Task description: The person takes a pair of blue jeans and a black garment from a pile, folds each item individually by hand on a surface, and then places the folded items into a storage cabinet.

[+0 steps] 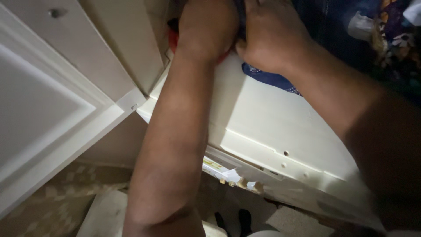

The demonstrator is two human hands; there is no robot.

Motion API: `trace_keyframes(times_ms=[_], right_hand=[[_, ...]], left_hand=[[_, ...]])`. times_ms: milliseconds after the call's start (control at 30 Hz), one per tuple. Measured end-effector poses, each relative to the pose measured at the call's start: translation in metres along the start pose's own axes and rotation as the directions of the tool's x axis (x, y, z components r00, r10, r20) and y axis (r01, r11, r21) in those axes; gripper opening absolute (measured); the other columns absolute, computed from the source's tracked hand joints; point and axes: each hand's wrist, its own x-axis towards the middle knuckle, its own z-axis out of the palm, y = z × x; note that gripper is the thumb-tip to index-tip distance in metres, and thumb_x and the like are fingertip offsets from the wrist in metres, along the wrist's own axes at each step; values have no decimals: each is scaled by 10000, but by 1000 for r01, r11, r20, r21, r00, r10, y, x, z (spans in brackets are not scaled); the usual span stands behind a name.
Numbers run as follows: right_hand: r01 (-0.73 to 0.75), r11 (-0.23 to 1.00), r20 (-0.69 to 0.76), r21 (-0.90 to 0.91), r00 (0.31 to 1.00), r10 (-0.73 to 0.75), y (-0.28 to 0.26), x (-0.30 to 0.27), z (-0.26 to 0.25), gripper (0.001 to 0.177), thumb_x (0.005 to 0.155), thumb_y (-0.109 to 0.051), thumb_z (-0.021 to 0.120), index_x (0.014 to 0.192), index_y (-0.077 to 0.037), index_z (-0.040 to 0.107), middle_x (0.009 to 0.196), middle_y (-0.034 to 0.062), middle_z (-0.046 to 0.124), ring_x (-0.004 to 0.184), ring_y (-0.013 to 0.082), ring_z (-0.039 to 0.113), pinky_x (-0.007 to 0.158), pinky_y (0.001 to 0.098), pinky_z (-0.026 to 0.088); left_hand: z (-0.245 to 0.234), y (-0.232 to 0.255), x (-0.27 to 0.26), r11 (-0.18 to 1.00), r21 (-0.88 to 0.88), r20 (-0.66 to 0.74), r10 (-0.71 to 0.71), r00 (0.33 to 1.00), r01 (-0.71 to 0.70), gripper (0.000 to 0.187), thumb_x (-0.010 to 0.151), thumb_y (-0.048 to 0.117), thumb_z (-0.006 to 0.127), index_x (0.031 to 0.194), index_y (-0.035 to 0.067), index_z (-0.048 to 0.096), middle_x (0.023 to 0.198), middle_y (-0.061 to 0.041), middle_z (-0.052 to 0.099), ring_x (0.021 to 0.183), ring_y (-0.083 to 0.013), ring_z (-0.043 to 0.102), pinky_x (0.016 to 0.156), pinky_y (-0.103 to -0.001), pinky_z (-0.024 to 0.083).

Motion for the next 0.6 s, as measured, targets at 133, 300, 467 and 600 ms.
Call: trace_keyframes(times_ms=[133, 300, 467, 600], right_hand=[[-43, 999, 44, 11, 998, 42, 1, 0, 2, 702, 782, -253, 815, 1320, 103, 538, 1196, 304, 650, 1127, 462, 602, 995, 535, 441], [46, 998, -38, 43, 998, -44, 6, -2, 5, 612, 761, -226, 813, 1239, 92, 601, 1114, 309, 677, 1060, 476, 633, 929, 533, 485], [-40, 994, 68, 102, 997, 33, 9, 0, 8, 423, 777, -202, 775, 1093, 59, 670, 1002, 289, 697, 920, 457, 670, 778, 531, 536], [-172, 979, 210, 113, 967, 145, 12, -1, 3, 429, 796, -200, 732, 1129, 57, 651, 1061, 292, 685, 990, 442, 673, 847, 520, 545]], left_hand=[[-7, 3, -3, 996, -29, 99, -78, 992, 82, 150, 848, 135, 615, 782, 75, 735, 718, -187, 721, 692, -360, 727, 639, -465, 569], [8, -4, -4, 987, -162, -99, -29, 995, 12, 188, 913, 134, 571, 893, 61, 744, 785, -198, 733, 726, -385, 728, 624, -495, 561], [25, -8, 2, 998, -49, -226, 28, 974, -40, 192, 881, 175, 598, 886, 58, 750, 856, -213, 744, 767, -399, 732, 632, -513, 565], [16, 5, -7, 997, 76, -131, 1, 991, 9, 144, 813, 154, 632, 857, 58, 729, 810, -195, 728, 749, -377, 727, 664, -500, 564]])
